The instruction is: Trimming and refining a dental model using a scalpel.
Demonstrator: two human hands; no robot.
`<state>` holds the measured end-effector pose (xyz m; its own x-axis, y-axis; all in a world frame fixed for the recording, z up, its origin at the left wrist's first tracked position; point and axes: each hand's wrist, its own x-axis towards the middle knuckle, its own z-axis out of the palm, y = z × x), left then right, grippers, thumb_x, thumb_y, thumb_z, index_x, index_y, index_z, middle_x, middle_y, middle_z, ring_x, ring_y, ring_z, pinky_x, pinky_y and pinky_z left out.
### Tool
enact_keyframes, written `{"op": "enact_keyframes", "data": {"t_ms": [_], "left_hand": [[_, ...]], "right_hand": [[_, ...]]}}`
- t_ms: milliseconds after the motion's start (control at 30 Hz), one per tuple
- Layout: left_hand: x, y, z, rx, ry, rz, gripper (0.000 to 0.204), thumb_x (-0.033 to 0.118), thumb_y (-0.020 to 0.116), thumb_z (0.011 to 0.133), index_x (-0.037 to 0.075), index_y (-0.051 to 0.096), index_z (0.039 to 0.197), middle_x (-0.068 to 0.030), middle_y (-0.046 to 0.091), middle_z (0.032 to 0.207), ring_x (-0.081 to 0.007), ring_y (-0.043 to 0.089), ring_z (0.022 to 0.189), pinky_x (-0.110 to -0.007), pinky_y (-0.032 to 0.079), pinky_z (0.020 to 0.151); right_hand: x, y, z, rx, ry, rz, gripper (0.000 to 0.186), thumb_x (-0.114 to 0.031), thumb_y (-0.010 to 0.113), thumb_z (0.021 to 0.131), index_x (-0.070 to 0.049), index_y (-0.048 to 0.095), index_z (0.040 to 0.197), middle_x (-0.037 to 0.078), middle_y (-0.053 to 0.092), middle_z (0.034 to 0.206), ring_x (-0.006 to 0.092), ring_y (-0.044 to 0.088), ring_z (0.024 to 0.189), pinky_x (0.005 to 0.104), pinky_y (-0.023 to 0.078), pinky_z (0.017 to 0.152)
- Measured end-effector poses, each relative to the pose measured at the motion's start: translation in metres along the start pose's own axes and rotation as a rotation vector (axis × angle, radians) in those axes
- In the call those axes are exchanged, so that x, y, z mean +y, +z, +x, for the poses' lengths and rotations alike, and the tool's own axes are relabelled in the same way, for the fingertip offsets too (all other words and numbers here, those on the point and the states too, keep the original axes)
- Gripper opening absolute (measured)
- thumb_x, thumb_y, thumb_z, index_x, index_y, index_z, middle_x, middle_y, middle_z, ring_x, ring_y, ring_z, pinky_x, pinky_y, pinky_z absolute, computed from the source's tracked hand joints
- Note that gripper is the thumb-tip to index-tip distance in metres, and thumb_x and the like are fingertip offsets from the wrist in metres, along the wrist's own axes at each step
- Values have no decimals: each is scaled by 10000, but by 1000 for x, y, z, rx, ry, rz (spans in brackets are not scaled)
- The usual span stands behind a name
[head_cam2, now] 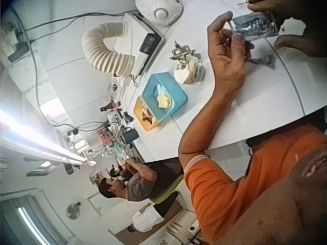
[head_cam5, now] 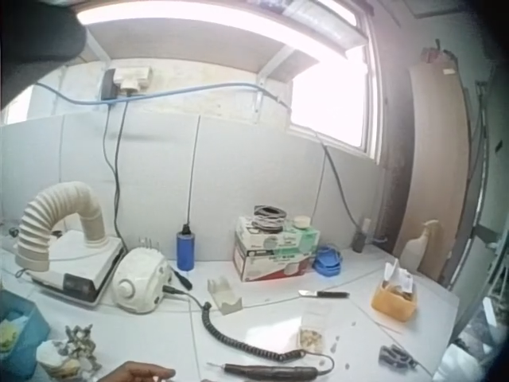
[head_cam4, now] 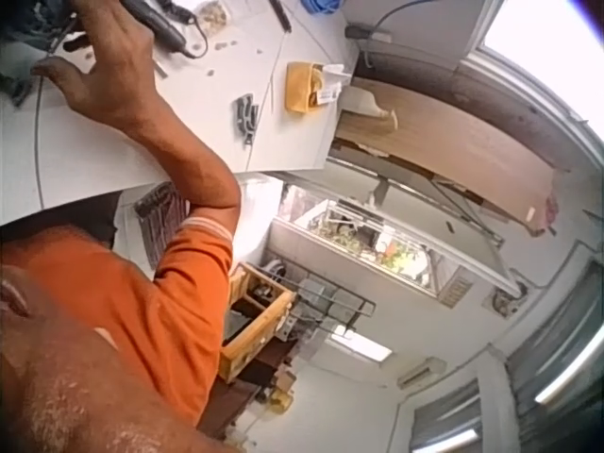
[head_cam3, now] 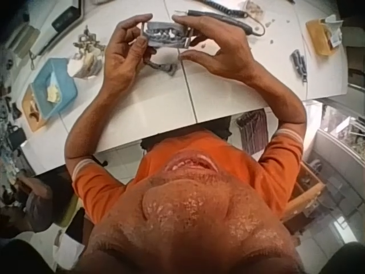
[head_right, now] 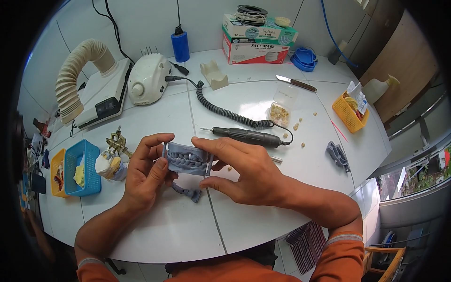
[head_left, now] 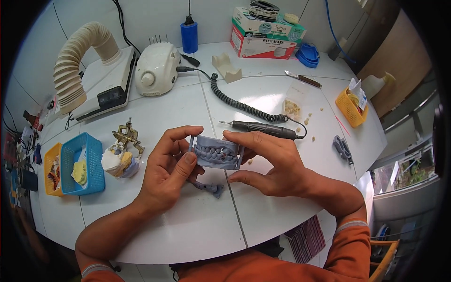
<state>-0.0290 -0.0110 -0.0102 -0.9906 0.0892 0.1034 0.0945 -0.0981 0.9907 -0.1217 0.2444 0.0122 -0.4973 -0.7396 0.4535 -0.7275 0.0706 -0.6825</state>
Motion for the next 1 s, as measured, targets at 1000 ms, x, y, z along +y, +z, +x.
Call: {"op": "enact_keyframes", "data": {"t_ms": [1000], "left_hand": [[-15,-2,3,-23,218,261,625,-56,816,919,17,566,1487,-117,653,1228,-130,725,976,-271,627,833]], "right_hand": [[5,-4,-1,-37,-37,-128,631,-93,858,861,-18,628,1443,148,753,1099,247,783,879,345,649,768]]}}
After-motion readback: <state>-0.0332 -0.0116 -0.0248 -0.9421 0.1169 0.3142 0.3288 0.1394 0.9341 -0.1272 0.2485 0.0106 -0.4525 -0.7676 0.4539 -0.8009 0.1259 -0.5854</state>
